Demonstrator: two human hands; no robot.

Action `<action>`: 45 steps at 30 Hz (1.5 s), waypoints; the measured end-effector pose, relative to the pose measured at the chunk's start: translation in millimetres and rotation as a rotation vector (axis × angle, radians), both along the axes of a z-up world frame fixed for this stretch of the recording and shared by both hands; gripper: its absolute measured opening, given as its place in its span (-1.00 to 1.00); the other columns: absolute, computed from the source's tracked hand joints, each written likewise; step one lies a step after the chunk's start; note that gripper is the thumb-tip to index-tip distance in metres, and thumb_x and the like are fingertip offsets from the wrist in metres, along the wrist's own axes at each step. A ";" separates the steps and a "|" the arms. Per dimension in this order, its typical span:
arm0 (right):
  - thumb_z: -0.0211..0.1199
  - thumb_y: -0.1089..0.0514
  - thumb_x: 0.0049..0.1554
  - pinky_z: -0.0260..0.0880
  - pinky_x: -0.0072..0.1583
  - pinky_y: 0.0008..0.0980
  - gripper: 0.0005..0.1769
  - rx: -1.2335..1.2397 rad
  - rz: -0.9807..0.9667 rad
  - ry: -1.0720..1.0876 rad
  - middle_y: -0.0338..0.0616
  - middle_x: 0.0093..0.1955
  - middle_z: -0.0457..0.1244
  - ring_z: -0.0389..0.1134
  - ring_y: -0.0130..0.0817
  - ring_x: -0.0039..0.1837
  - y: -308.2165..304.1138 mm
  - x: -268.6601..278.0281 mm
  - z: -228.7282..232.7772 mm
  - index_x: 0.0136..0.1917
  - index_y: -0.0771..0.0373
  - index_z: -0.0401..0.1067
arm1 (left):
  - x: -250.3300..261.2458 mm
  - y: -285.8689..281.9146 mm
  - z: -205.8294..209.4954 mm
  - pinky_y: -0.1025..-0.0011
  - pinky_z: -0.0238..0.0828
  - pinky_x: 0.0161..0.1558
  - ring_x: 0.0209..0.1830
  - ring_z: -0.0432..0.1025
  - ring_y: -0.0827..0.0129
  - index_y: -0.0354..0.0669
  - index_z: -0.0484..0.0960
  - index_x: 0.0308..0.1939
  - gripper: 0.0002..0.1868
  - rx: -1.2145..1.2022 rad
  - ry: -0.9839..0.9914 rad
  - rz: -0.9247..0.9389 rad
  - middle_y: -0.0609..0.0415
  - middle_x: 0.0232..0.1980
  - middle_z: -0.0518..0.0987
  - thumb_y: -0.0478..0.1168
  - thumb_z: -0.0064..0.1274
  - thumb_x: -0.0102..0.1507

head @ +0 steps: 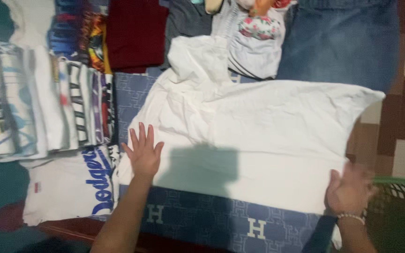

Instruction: The person folds several clean garments on a bed, including a white t-shirt, a pink top, and a yellow patterned item. Each item is smoothed, folded into a compact rectangle, and stacked on the left side of the bed.

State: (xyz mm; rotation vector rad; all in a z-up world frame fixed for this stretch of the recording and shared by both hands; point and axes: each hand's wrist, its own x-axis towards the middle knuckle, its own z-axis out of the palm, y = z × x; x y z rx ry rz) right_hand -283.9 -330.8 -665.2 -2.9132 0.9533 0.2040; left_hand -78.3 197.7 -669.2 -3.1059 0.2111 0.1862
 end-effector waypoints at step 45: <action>0.22 0.48 -0.02 0.17 -0.40 -0.58 -0.12 1.665 -0.443 -0.154 -0.45 -0.45 0.03 0.05 -0.64 -0.48 308.4 124.5 19.6 0.53 -0.03 0.29 | 31.9 23.5 28.9 0.37 0.07 0.49 0.54 0.10 0.27 0.06 0.39 0.44 -0.31 -1.053 0.709 0.449 0.16 0.64 0.10 -0.36 0.13 0.21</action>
